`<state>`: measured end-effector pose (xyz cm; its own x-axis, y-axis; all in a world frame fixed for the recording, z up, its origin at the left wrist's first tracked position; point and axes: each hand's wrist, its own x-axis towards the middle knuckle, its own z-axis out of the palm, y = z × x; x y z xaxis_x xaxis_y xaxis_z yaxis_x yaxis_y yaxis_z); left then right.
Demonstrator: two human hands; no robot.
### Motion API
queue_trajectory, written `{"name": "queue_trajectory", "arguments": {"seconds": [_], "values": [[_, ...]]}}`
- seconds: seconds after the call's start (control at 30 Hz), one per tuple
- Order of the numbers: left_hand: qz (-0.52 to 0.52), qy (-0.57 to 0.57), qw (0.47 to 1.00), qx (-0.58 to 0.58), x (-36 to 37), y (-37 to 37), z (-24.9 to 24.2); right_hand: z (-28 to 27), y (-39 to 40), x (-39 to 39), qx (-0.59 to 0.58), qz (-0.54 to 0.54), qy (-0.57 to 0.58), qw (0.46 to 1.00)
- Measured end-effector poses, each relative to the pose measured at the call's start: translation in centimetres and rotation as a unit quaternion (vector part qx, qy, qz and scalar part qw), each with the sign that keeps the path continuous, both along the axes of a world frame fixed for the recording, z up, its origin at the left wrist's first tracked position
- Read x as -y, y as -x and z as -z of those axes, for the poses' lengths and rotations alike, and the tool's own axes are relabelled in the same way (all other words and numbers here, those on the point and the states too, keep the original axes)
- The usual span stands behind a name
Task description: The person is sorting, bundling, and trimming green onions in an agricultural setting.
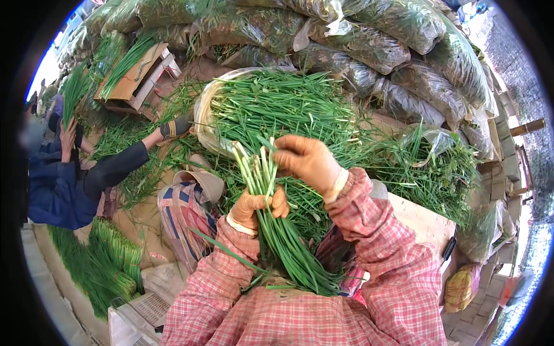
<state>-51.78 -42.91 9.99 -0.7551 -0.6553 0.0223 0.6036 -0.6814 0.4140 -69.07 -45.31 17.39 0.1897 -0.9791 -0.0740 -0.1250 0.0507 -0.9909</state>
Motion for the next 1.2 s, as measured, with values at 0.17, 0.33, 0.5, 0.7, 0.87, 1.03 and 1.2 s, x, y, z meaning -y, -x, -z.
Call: {"name": "queue_trajectory", "arguments": {"seconds": [0.17,0.33,0.5,0.7,0.87,1.03,1.2], "values": [[-0.009,0.022,1.000,0.018,0.0,-0.7,0.0,0.1,12.4,6.2,0.206,0.139,0.054,0.967],[-0.043,-0.002,0.999,0.026,0.4,-0.4,0.3,-0.1,9.6,2.3,-0.310,0.095,0.073,0.943],[-0.028,-0.028,0.999,0.020,-0.3,-0.4,-0.1,1.4,0.5,-1.2,-0.117,-0.107,0.011,0.987],[-0.027,0.010,0.999,0.025,-0.4,-0.8,-0.8,0.4,7.1,5.4,-0.127,0.147,0.038,0.980],[-0.057,-0.004,0.998,0.013,-0.3,-0.4,-0.8,-4.0,4.4,7.0,-0.089,0.096,0.027,0.991],[-0.159,-0.035,0.986,0.023,0.5,-2.2,-0.3,-5.5,3.4,4.2,-0.087,0.006,-0.041,0.995],[-0.127,0.010,0.991,0.049,0.7,-1.3,-1.0,-4.4,1.1,1.8,-0.106,-0.081,-0.063,0.989]]}}
